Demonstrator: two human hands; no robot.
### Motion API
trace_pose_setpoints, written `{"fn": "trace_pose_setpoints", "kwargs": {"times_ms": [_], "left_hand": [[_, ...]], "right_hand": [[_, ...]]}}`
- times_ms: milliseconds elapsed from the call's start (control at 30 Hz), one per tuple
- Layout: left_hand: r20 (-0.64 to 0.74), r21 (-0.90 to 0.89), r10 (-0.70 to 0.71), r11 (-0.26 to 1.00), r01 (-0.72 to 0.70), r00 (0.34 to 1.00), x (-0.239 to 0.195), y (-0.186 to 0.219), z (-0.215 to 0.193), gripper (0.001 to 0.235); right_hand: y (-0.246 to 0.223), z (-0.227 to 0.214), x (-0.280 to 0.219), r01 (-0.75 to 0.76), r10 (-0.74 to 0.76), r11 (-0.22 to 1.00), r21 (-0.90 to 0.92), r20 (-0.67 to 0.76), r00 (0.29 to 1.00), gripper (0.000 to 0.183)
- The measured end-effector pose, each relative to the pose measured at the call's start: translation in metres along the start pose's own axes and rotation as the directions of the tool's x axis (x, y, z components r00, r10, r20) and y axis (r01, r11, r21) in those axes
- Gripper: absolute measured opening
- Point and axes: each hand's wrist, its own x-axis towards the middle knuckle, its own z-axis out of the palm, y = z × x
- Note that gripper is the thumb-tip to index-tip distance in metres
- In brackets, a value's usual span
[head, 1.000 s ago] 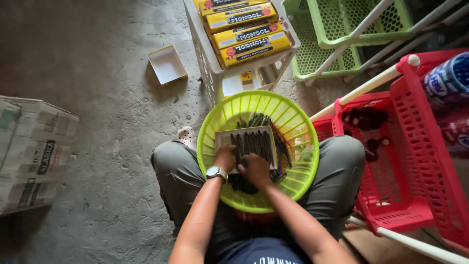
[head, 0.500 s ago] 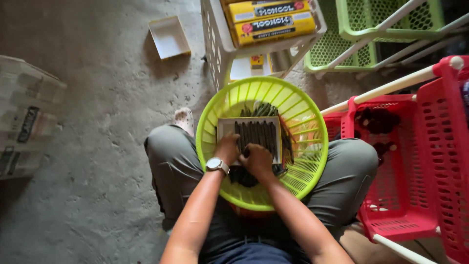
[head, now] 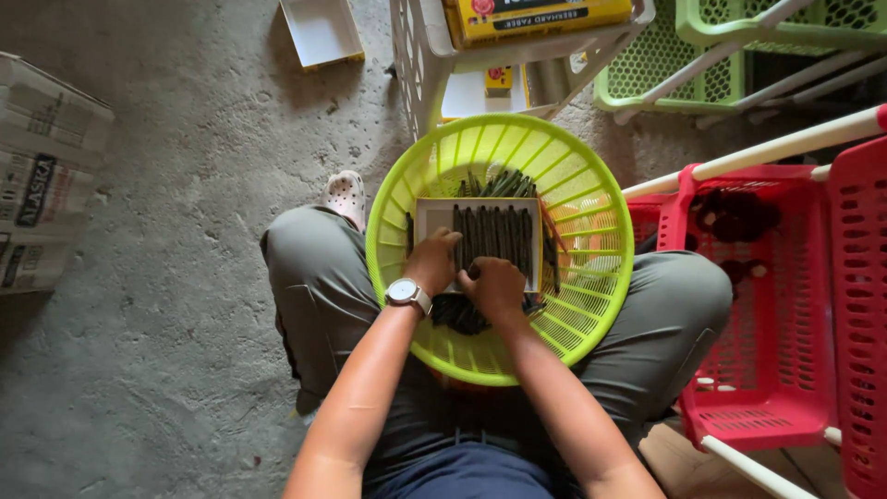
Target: The person places bundles of pencils into small cardboard boxes, ensuring they are aligned before closing the boxes.
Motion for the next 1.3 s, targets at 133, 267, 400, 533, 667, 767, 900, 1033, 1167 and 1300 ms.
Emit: {"fn": "trace_pose_setpoints", "kwargs": {"times_ms": [133,267,400,533,667,767,900,1033,1167,1300], "left_hand": [[0.023,-0.009,-0.027,1.0,0.028,0.999,-0.001,0.007,-0.006,0.038],[-0.005,0.023,0.003,1.0,-0.003,1.0,0.001,0.002,-0.001,0.038],[0.012,0.046,-0.065,0.997,0.065,0.998,0.0,0.019,-0.015,0.034],[-0.056,0.036,0.059,0.998,-0.057,0.997,-0.003,0.047,-0.035,0.034],[-0.054,0.006,0.192,0.981,-0.191,0.98,-0.012,0.073,-0.053,0.028],[0.034,0.021,0.226,0.974,-0.227,0.974,-0.018,0.075,-0.052,0.025],[0.19,0.065,0.206,0.973,-0.222,0.96,-0.02,0.082,-0.058,0.025],[0.269,0.225,0.149,0.951,-0.212,0.952,-0.019,0.051,-0.029,0.012],[0.251,0.227,0.179,0.944,-0.238,0.951,-0.018,0.044,-0.018,0.01],[0.243,0.225,0.206,0.939,-0.262,0.948,-0.017,0.034,-0.004,0.014]], "right_hand": [[0.001,-0.01,0.002,-0.013,0.014,0.999,0.05,-0.009,1.0,0.029],[0.031,-0.025,0.017,0.096,-0.048,0.907,0.41,-0.126,0.991,0.025],[0.078,-0.066,0.03,0.086,0.051,0.876,0.474,-0.269,0.962,0.023],[0.148,-0.072,0.036,0.015,0.018,0.967,0.255,-0.127,0.992,0.019],[0.169,-0.036,0.028,0.099,-0.078,0.994,-0.036,0.382,0.921,0.022],[0.162,-0.019,0.011,0.22,-0.107,0.961,-0.169,0.505,0.856,0.026],[0.126,-0.032,-0.01,0.316,-0.079,0.859,-0.402,0.506,0.859,0.025],[0.116,-0.035,-0.012,0.311,-0.033,0.833,-0.457,0.52,0.853,0.022],[0.109,-0.063,-0.015,0.311,-0.046,0.878,-0.363,0.584,0.81,0.02],[0.116,-0.098,-0.014,0.234,-0.241,0.968,0.088,0.574,0.782,0.028]]}}
